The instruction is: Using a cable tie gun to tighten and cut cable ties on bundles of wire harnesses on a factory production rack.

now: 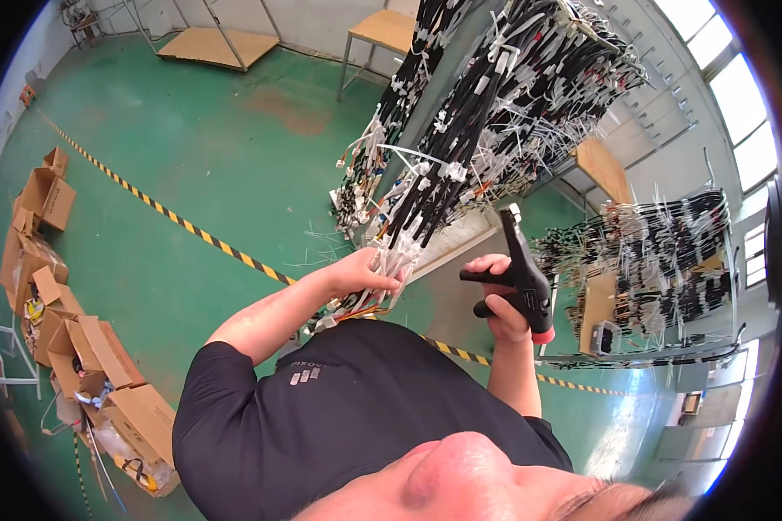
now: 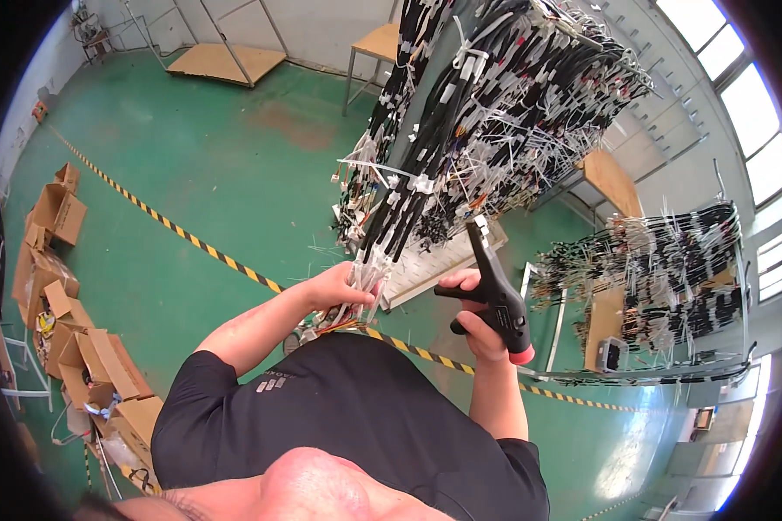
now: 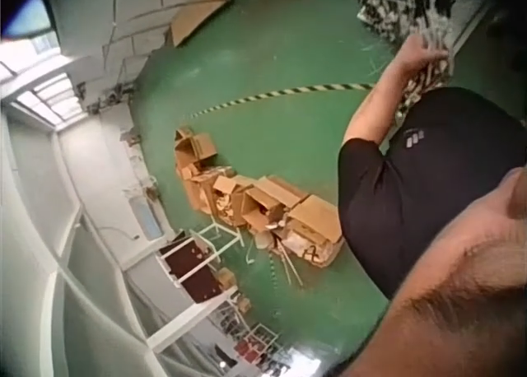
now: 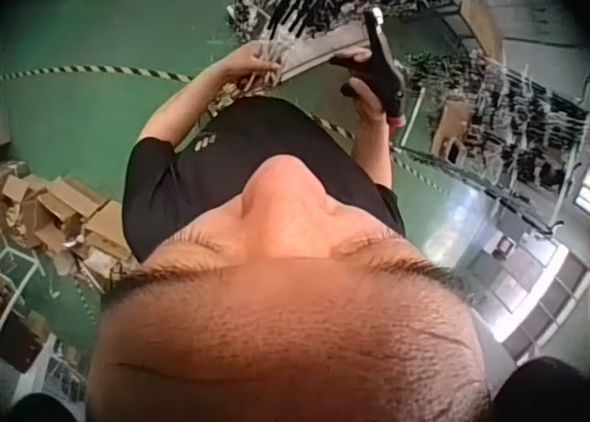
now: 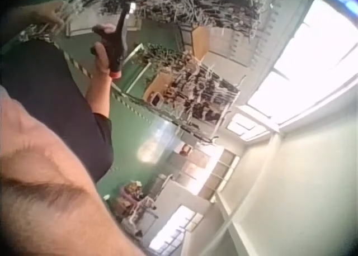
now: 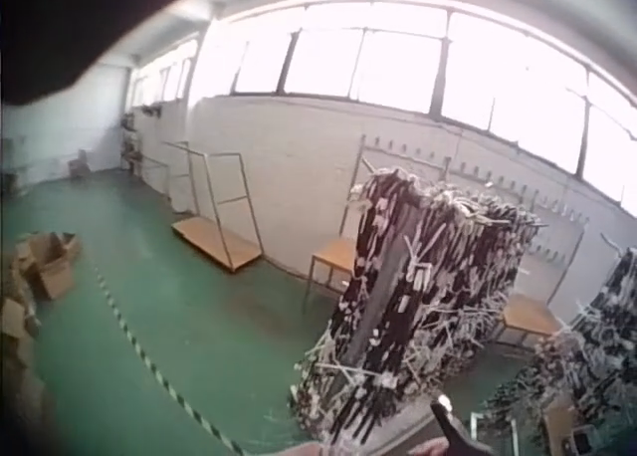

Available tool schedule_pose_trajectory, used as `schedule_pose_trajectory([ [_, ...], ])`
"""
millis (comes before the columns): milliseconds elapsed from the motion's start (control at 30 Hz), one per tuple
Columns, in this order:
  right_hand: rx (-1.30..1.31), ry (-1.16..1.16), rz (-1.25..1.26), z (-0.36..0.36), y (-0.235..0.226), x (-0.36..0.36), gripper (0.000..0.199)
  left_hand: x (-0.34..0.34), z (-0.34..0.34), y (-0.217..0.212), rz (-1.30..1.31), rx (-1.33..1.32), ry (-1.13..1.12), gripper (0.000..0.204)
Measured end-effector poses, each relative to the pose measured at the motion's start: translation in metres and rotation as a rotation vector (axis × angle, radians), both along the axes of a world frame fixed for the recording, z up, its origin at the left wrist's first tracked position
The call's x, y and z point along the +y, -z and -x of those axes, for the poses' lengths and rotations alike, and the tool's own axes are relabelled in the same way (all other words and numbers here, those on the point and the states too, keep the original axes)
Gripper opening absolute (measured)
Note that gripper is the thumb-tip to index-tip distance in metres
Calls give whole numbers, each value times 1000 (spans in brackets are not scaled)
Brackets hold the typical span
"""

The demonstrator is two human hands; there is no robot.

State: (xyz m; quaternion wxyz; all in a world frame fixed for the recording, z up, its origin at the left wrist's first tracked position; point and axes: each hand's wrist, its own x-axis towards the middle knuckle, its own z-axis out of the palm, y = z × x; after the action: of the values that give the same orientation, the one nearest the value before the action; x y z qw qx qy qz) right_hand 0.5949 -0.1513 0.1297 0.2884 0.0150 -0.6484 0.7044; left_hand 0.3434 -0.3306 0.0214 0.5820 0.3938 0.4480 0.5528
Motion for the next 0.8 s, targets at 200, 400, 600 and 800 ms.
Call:
schedule_pose_trajectory([
  [200,59,187,-237,51,-46,-13,47,9,-3,11,49,125,-139,23],
  [400,60,-30,73,109,-49,2,52,7,2,22,-96,200,-192,39],
  [600,103,-100,167,114,-58,-6,53,4,4,21,-34,201,-269,57],
  [800,33,-59,256,114,-58,-2,53,13,-9,12,22,237,-332,70],
])
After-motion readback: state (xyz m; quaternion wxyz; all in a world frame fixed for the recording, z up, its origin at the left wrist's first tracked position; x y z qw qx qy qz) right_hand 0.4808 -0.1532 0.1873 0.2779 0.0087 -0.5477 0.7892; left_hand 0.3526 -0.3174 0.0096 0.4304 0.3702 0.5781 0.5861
